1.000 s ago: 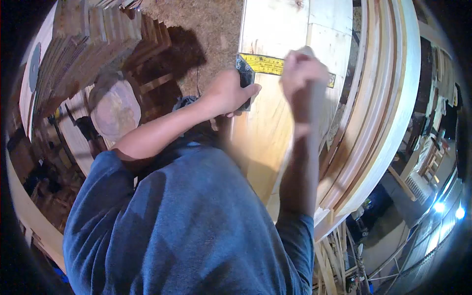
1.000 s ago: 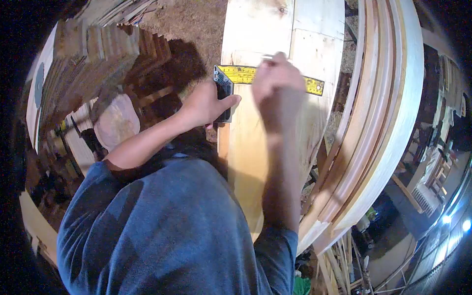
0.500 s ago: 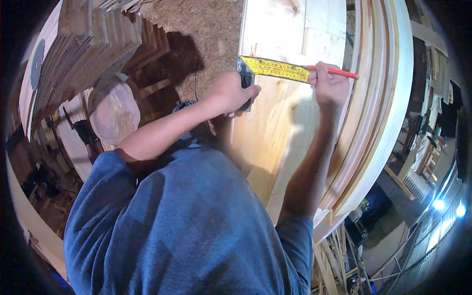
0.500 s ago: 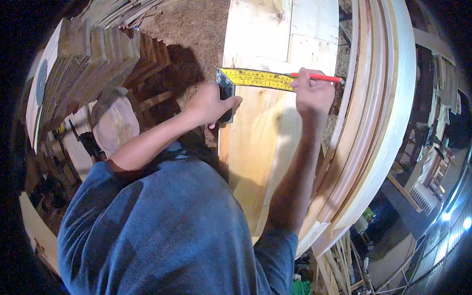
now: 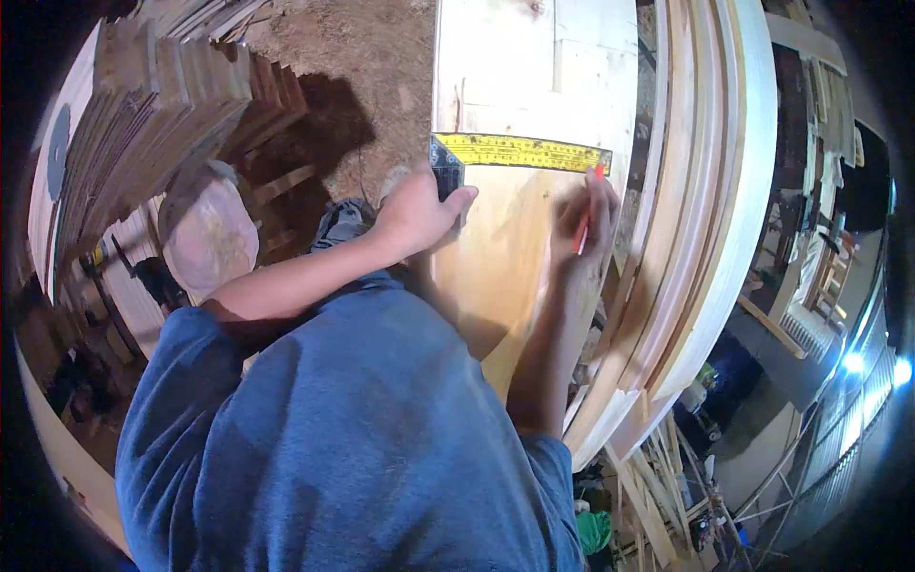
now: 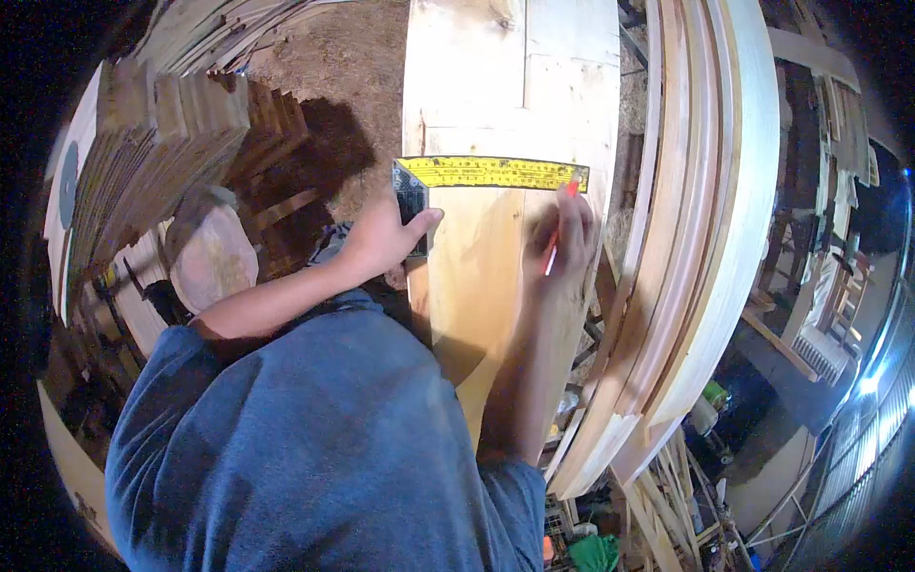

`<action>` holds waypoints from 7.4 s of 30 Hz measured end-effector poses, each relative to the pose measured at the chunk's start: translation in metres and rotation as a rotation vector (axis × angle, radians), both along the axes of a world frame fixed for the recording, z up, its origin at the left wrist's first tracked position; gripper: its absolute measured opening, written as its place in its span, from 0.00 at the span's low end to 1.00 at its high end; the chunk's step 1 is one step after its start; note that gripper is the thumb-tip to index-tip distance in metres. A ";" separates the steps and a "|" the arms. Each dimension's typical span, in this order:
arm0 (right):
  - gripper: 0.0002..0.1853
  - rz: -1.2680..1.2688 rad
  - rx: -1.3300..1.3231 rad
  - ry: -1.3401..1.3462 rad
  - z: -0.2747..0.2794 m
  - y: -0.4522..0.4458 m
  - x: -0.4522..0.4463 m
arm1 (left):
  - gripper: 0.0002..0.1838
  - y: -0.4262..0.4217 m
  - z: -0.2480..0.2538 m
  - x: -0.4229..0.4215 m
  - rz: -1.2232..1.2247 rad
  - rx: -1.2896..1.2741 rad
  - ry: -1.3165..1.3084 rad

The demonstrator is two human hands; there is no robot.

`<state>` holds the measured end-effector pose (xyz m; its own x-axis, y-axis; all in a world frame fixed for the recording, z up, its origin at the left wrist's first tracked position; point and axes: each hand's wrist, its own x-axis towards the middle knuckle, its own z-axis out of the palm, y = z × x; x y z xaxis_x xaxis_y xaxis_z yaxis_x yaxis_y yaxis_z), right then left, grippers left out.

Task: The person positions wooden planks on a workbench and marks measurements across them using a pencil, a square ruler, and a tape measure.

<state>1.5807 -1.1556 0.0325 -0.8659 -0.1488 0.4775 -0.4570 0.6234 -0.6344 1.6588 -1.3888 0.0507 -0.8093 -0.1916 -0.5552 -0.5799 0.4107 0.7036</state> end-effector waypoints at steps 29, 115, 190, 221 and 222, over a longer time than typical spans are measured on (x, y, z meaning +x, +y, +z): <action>0.13 -0.049 -0.046 -0.058 -0.002 -0.003 -0.006 | 0.30 0.002 0.002 -0.004 0.034 -0.060 0.120; 0.09 0.027 0.484 -0.399 0.081 -0.118 -0.023 | 0.26 0.001 0.013 -0.011 0.046 -0.008 -0.076; 0.25 -1.617 -0.231 -0.732 0.134 0.038 0.476 | 0.20 -0.092 0.034 -0.071 0.347 0.823 0.221; 0.11 -0.058 -0.608 -0.797 0.084 -0.194 0.070 | 0.19 -0.282 -0.013 -0.107 0.431 0.029 0.442; 0.09 -0.111 -0.646 -0.753 0.085 -0.195 0.072 | 0.19 -0.287 -0.011 -0.116 0.423 -0.033 0.407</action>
